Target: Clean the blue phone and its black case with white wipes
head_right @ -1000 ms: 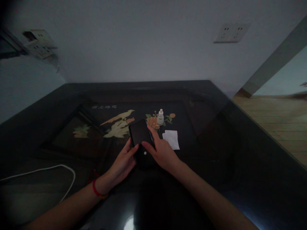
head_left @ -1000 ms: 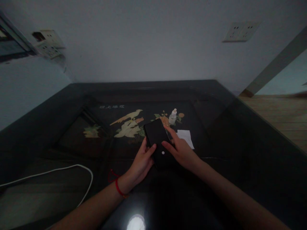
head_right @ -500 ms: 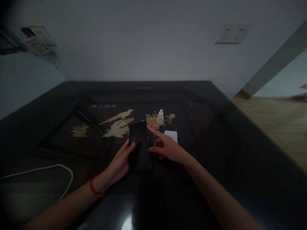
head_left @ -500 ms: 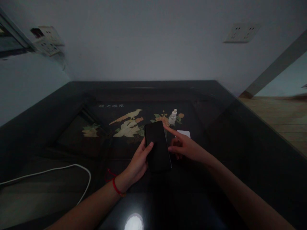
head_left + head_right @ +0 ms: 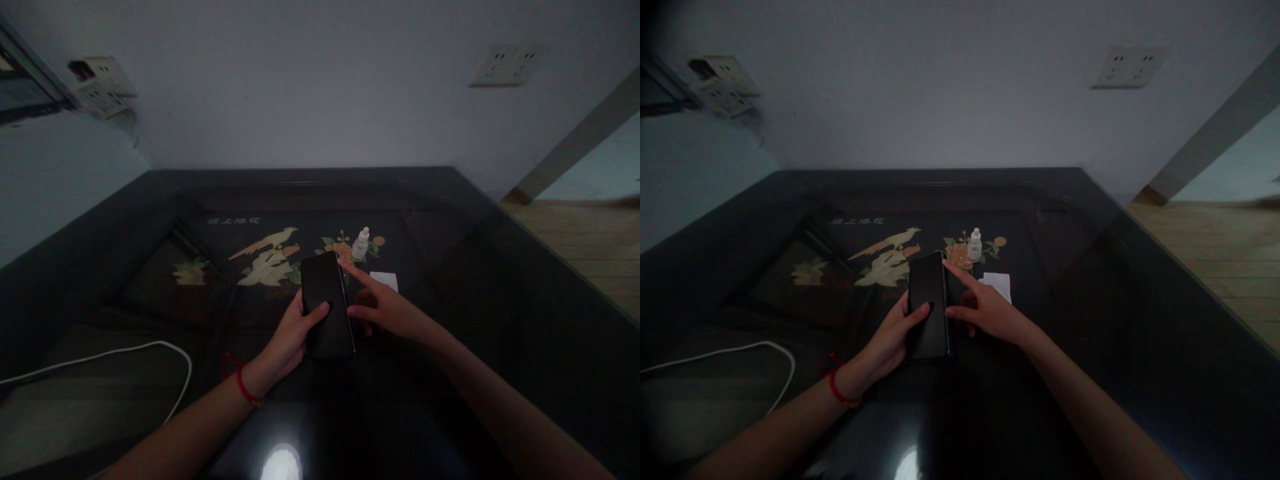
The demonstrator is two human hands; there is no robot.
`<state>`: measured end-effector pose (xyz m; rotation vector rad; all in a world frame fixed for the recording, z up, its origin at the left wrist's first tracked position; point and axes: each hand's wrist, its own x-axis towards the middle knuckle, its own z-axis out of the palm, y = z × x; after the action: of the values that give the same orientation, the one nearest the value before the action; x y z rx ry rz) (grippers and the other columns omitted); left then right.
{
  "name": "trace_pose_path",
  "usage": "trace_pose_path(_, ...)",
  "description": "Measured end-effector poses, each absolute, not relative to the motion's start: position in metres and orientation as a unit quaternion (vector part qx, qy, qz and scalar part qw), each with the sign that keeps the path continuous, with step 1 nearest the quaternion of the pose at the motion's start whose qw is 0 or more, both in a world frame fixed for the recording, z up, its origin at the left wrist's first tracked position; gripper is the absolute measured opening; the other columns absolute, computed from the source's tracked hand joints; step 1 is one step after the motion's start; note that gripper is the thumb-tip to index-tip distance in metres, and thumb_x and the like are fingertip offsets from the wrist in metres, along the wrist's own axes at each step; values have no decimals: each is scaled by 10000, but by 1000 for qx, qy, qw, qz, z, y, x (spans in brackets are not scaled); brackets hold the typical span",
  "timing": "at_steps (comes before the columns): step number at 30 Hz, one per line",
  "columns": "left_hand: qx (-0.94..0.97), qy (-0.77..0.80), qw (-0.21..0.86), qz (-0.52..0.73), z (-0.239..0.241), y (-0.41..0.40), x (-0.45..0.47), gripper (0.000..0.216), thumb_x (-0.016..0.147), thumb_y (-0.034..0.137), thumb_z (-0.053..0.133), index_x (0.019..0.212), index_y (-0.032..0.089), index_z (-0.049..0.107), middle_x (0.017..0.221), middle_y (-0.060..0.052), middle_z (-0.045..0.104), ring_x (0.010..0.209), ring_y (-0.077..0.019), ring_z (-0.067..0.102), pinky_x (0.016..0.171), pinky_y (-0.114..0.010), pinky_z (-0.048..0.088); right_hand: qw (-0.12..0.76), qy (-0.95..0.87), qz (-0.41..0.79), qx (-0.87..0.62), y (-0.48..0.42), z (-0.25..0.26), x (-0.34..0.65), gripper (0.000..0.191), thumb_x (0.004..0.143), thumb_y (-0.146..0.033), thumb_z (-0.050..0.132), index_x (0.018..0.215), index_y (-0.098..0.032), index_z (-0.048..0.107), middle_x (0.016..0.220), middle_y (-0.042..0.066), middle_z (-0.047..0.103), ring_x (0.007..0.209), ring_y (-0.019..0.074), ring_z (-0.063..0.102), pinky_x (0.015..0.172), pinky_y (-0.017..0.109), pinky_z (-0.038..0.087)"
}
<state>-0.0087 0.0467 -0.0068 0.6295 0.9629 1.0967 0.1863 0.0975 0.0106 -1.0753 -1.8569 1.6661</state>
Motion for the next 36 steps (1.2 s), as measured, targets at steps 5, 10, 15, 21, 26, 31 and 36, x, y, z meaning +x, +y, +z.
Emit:
trace_pose_path(5,293,439,626,574,-2,53,-14,621,715,304,757,1266,237,478,1218,-54,635,1065,-215,613,906,-320,495,192,-557,732,-343,86,10,180,728,834,-421,647,1419,-198,274,851,48,672,739,181,695,528,245,573)
trace_pose_path(10,356,443,559,604,-9,59,-20,630,752,299,721,1316,265,444,1300,-39,588,1183,-207,547,1004,-316,425,175,-532,762,-325,76,-6,165,412,826,-402,656,1121,-136,548,1065,122,670,914,194,695,656,254,591)
trace_pose_path(15,387,453,553,583,-12,60,-20,684,755,279,712,1362,265,397,1361,-47,539,1253,-218,493,1062,-335,375,204,-512,749,-367,72,-21,160,354,775,-400,710,969,-123,602,945,95,702,847,183,711,684,272,585)
trace_pose_path(21,384,445,566,577,-9,59,-18,674,750,280,709,1352,250,407,1351,-52,547,1246,-229,496,1059,-348,380,209,-507,739,-392,70,-25,159,389,725,-456,737,873,-126,596,837,82,717,795,173,711,733,299,573)
trace_pose_path(26,382,450,565,577,-8,60,-18,625,747,281,711,1309,224,445,1309,-58,577,1224,-232,512,1049,-352,392,212,-510,728,-406,68,-24,158,396,750,-491,697,859,-129,580,820,87,715,779,169,708,747,318,567)
trace_pose_path(31,373,422,623,543,-4,58,-19,733,731,282,732,1378,246,388,1353,-75,552,1242,-265,506,1047,-391,402,248,-551,687,-404,82,-1,171,403,720,-470,739,938,-146,636,886,72,705,789,185,688,691,325,565)
trace_pose_path(36,435,409,660,456,-10,50,-16,687,751,280,716,1373,235,429,1392,-82,518,1306,-279,442,1093,-419,353,394,-527,638,-399,96,14,176,427,806,-542,624,1092,-226,646,1032,58,690,889,186,647,784,347,532)
